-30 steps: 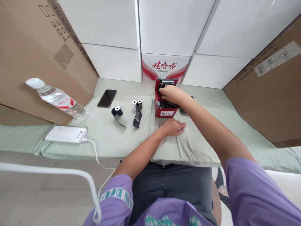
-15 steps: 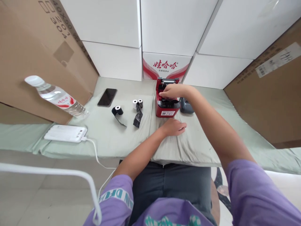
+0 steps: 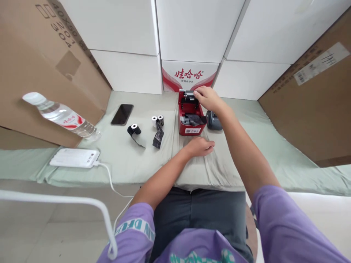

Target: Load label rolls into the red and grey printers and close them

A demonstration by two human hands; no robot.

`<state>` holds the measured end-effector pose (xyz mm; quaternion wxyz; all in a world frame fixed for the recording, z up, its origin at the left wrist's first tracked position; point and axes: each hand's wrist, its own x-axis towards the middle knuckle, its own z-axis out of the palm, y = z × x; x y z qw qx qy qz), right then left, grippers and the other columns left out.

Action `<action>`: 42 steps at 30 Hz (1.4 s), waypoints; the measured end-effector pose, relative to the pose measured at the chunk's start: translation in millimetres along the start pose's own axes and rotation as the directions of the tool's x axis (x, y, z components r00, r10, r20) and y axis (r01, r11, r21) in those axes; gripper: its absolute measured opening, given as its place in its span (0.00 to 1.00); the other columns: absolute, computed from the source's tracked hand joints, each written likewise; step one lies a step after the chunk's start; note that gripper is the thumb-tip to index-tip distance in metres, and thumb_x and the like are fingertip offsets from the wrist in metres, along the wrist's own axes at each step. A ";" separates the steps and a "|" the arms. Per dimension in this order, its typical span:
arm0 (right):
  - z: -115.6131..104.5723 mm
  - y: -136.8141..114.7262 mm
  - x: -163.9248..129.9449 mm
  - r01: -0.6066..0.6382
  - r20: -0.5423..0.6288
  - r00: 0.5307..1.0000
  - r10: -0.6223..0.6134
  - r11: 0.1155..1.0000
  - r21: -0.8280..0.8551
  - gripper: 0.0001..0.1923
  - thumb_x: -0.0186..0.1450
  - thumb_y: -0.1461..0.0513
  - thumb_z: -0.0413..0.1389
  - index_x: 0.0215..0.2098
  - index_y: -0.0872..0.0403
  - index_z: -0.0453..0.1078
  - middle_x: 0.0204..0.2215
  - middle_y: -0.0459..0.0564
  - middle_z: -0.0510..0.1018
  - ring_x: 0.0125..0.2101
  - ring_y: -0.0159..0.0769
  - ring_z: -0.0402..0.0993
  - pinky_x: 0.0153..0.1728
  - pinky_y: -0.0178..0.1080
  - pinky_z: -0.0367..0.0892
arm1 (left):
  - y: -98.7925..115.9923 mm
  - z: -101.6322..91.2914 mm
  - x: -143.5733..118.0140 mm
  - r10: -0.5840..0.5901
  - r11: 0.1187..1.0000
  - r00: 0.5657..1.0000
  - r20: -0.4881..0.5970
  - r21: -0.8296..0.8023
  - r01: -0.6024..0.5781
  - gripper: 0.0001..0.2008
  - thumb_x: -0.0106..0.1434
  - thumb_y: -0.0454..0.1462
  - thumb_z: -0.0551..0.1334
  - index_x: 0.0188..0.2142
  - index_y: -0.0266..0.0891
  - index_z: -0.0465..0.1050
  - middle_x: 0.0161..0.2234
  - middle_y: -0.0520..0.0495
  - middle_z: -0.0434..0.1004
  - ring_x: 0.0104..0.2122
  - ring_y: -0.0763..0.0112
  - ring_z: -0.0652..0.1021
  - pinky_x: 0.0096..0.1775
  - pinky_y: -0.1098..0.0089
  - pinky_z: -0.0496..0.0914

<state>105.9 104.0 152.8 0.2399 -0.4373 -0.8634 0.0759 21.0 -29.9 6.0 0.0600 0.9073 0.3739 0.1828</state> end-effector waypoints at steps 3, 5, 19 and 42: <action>4.6 -7.9 -20.8 -0.004 -0.005 1.000 0.004 0.999 -0.035 0.26 0.77 0.49 0.42 0.39 0.55 0.76 0.42 0.58 0.81 0.44 0.46 0.75 0.50 0.45 0.66 | -1.3 -0.5 -0.7 0.002 1.000 1.000 -0.019 -0.006 -0.002 0.14 0.72 0.39 0.55 0.46 0.43 0.79 0.34 0.46 0.86 0.34 0.63 0.83 0.32 0.67 0.65; 5.6 -13.0 -41.4 0.004 0.023 1.000 -0.004 0.999 -0.034 0.26 0.77 0.50 0.41 0.35 0.54 0.74 0.39 0.57 0.81 0.41 0.44 0.75 0.50 0.44 0.66 | -0.6 -1.3 -0.6 0.014 1.000 1.000 -0.021 -0.001 -0.014 0.14 0.72 0.39 0.54 0.46 0.42 0.79 0.34 0.46 0.86 0.34 0.63 0.83 0.33 0.67 0.66; 28.9 -27.3 -88.3 -0.091 0.041 0.995 0.090 0.996 0.022 0.27 0.77 0.49 0.45 0.58 0.55 0.77 0.54 0.56 0.82 0.57 0.46 0.76 0.72 0.53 0.48 | 0.2 1.9 0.9 0.078 0.996 0.988 -0.130 -0.027 -0.082 0.17 0.70 0.39 0.53 0.45 0.41 0.81 0.31 0.43 0.84 0.32 0.62 0.81 0.36 0.63 0.71; 72.5 39.1 -165.8 -0.590 -0.269 0.767 0.583 0.805 0.064 0.59 0.57 0.52 0.62 0.77 0.60 0.39 0.60 0.70 0.67 0.57 0.62 0.70 0.57 0.58 0.68 | -60.2 -25.2 -5.9 -0.644 0.763 0.437 -0.628 -0.485 0.426 0.26 0.73 0.49 0.53 0.65 0.38 0.63 0.64 0.31 0.71 0.66 0.54 0.71 0.66 0.53 0.65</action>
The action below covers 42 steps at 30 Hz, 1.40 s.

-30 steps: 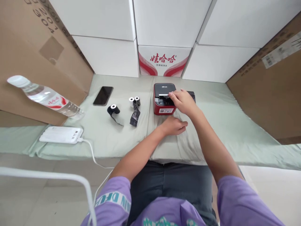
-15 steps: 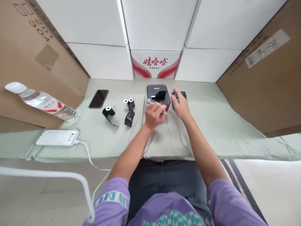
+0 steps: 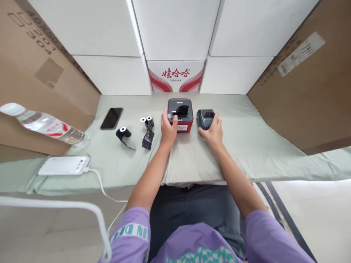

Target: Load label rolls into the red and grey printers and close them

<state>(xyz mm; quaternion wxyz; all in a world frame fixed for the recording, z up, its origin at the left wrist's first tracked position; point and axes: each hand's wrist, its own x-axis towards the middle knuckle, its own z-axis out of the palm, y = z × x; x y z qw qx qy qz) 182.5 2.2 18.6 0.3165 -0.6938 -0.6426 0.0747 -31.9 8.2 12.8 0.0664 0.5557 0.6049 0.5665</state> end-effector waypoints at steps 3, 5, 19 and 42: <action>-13.2 4.5 -37.3 0.011 0.028 1.000 -0.012 1.000 0.025 0.60 0.58 0.50 0.62 0.78 0.58 0.37 0.61 0.70 0.67 0.58 0.64 0.70 0.56 0.58 0.70 | 17.3 -0.8 -19.4 0.237 0.968 0.967 0.097 0.065 -0.244 0.22 0.72 0.47 0.55 0.57 0.37 0.72 0.60 0.31 0.75 0.64 0.50 0.73 0.65 0.50 0.65; -15.2 5.0 -58.7 -0.006 0.014 1.000 0.005 0.999 0.044 0.57 0.60 0.50 0.61 0.78 0.59 0.38 0.62 0.71 0.66 0.60 0.64 0.69 0.57 0.58 0.70 | 32.5 3.7 -40.4 0.357 0.924 0.868 0.346 0.008 -0.383 0.17 0.72 0.43 0.55 0.52 0.39 0.77 0.51 0.36 0.82 0.54 0.54 0.80 0.59 0.55 0.72; -2.6 8.2 -65.4 -0.079 -0.013 0.997 0.080 0.995 0.062 0.60 0.59 0.49 0.64 0.77 0.59 0.37 0.65 0.72 0.65 0.62 0.62 0.69 0.58 0.57 0.70 | 37.6 29.1 -71.6 0.049 0.959 0.737 0.674 0.174 -0.223 0.34 0.64 0.29 0.53 0.70 0.37 0.64 0.61 0.34 0.75 0.60 0.49 0.75 0.60 0.50 0.72; 1.9 9.8 -66.8 -0.110 -0.019 0.993 0.113 0.989 0.101 0.61 0.58 0.45 0.64 0.76 0.63 0.40 0.63 0.74 0.67 0.61 0.64 0.71 0.56 0.57 0.72 | 43.8 28.6 -64.8 0.059 0.992 0.792 0.607 0.053 -0.115 0.26 0.64 0.29 0.55 0.61 0.33 0.73 0.48 0.38 0.80 0.47 0.57 0.80 0.53 0.61 0.74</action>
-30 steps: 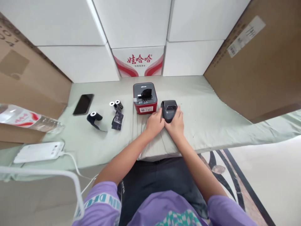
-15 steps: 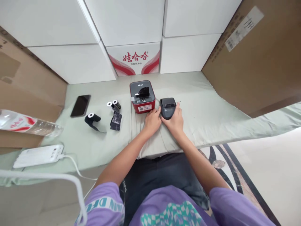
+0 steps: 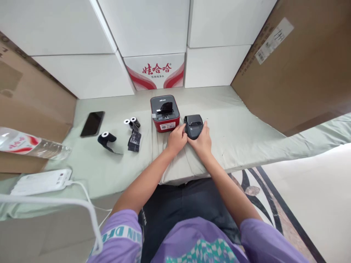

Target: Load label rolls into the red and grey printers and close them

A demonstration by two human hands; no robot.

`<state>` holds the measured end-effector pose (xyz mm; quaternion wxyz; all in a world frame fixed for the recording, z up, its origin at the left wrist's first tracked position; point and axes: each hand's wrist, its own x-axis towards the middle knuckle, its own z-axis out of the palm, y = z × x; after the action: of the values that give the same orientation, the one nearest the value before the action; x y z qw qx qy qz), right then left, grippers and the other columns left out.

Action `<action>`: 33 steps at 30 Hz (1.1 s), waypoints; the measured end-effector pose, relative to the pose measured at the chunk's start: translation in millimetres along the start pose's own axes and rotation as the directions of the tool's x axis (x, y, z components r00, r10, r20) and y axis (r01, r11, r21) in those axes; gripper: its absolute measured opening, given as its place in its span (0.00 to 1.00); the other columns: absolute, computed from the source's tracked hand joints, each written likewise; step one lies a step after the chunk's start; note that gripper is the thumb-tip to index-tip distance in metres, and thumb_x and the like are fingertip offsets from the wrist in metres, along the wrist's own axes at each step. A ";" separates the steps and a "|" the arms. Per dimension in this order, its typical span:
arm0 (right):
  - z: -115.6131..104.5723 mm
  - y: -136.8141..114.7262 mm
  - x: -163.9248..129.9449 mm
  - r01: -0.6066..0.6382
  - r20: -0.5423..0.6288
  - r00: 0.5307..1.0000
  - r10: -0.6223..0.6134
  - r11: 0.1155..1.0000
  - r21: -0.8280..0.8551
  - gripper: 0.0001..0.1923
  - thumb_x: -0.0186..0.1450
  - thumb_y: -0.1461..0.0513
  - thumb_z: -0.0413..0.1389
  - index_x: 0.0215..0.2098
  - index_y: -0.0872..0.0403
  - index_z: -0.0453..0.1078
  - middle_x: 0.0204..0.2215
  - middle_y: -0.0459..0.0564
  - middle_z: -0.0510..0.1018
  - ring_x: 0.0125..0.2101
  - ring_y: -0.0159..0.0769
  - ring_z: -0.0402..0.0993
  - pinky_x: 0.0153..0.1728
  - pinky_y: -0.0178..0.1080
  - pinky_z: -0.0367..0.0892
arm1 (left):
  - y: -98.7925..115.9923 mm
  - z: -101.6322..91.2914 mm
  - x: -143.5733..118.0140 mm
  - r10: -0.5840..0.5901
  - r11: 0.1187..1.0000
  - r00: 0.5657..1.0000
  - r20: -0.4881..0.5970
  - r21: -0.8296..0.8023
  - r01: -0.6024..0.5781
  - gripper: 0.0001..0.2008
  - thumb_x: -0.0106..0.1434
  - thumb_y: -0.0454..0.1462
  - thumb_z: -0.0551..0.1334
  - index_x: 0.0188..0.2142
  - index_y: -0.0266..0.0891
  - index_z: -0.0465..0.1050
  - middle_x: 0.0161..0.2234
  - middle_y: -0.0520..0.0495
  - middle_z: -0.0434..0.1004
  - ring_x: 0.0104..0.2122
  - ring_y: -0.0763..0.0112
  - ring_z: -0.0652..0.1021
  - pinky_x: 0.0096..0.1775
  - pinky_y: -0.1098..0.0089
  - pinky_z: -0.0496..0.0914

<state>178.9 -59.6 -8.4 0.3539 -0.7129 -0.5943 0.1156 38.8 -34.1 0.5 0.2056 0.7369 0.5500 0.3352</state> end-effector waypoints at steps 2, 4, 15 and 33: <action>0.4 0.9 -0.7 0.006 -0.012 1.000 -0.006 1.000 0.011 0.60 0.59 0.44 0.63 0.76 0.62 0.40 0.63 0.73 0.67 0.59 0.64 0.72 0.54 0.57 0.73 | 0.2 2.1 2.1 0.013 0.998 1.000 -0.019 -0.055 -0.014 0.25 0.63 0.28 0.55 0.60 0.31 0.73 0.45 0.37 0.80 0.46 0.58 0.79 0.53 0.60 0.73; 0.6 1.5 -1.5 0.009 -0.020 1.000 -0.009 1.000 0.022 0.59 0.59 0.44 0.62 0.76 0.61 0.41 0.62 0.73 0.67 0.58 0.64 0.73 0.52 0.58 0.73 | -0.3 4.5 3.2 0.023 0.995 0.999 -0.047 -0.101 -0.028 0.26 0.63 0.28 0.56 0.60 0.32 0.73 0.44 0.38 0.79 0.45 0.58 0.78 0.53 0.60 0.73; 2.7 4.7 0.3 0.026 -0.008 1.000 -0.026 1.000 0.018 0.61 0.55 0.47 0.65 0.75 0.62 0.41 0.62 0.74 0.67 0.58 0.64 0.72 0.52 0.58 0.74 | -1.4 -7.5 40.7 -0.157 0.929 0.937 0.313 -0.276 0.248 0.43 0.59 0.28 0.56 0.75 0.40 0.56 0.47 0.44 0.84 0.44 0.61 0.81 0.52 0.65 0.73; -4.4 2.5 0.5 0.017 0.042 0.999 -0.021 0.996 0.084 0.60 0.55 0.49 0.65 0.75 0.62 0.41 0.63 0.74 0.67 0.57 0.65 0.73 0.53 0.59 0.73 | 54.8 -10.4 52.0 -0.220 0.973 0.972 -0.085 -0.094 0.212 0.25 0.70 0.31 0.54 0.65 0.38 0.66 0.48 0.37 0.82 0.51 0.57 0.81 0.56 0.61 0.72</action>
<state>183.6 -60.8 -6.7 0.3718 -0.6892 -0.6031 0.1520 77.0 -2.5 58.4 0.2453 0.6467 0.6213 0.3681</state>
